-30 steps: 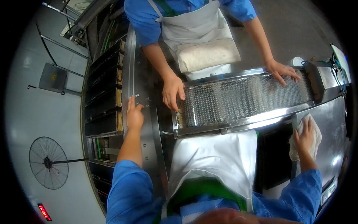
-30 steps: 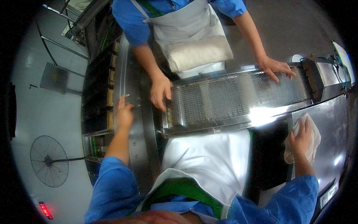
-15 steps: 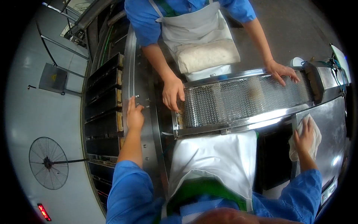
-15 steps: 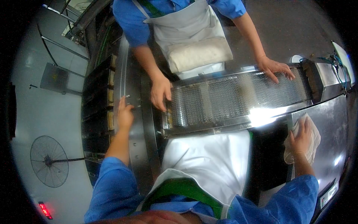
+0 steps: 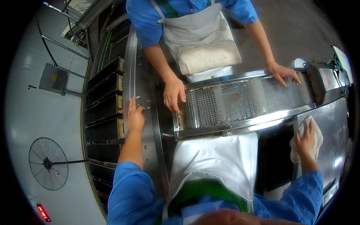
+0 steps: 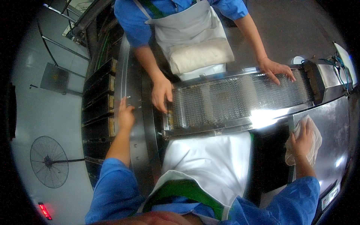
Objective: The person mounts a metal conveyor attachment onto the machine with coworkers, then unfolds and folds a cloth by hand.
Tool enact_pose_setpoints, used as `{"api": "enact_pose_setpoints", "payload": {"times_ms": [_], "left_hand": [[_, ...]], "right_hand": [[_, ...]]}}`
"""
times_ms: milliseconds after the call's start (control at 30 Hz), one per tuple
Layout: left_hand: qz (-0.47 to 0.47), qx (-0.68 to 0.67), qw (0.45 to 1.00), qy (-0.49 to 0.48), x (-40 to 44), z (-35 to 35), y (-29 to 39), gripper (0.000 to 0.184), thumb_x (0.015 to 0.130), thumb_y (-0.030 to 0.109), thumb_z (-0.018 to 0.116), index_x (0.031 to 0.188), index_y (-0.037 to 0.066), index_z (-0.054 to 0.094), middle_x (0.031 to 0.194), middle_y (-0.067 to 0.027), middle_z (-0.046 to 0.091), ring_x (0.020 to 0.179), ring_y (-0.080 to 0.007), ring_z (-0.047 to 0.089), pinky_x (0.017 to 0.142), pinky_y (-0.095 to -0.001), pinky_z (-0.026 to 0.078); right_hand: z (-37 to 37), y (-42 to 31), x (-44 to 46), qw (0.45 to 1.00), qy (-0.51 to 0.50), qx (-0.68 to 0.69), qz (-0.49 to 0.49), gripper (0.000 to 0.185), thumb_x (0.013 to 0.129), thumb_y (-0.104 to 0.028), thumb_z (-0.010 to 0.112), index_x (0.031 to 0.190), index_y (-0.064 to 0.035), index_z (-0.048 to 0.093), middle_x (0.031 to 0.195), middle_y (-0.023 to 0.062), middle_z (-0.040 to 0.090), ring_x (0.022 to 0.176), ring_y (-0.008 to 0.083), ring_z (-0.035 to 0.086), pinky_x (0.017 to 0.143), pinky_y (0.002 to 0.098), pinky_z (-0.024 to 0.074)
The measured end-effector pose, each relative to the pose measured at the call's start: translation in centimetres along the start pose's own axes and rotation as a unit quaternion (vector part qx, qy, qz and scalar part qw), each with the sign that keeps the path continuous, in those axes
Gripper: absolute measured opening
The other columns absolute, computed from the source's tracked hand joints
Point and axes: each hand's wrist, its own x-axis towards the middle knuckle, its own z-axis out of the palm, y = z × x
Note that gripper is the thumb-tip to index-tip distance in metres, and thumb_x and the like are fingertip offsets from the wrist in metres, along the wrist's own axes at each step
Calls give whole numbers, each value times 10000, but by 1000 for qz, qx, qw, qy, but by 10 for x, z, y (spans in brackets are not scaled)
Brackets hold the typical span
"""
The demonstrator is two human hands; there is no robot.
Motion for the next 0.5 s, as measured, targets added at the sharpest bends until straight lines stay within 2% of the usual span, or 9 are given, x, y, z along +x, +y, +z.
{"api": "enact_pose_setpoints", "payload": {"times_ms": [300, 500], "left_hand": [[-7, 3, 1000, -6, 0, -4, 3, 173, 733, -58, 566, 803, 63, 669, 1448, -131, 383, 1349, -294, 350, 1046, -366, 372], [-13, -5, 1000, -10, 0, -7, 5, 177, 729, -62, 562, 801, 59, 670, 1452, -131, 379, 1348, -294, 350, 1051, -361, 365]], "right_hand": [[2, 0, 0, 1000, 6, 10, 5, 696, 734, -192, 700, 1360, -113, 405, 1476, 173, 303, 1342, 394, 296, 1103, 451, 272], [1, -1, 0, 1000, -5, 7, 13, 695, 739, -184, 697, 1363, -118, 399, 1469, 203, 298, 1340, 408, 291, 1102, 458, 271]]}}
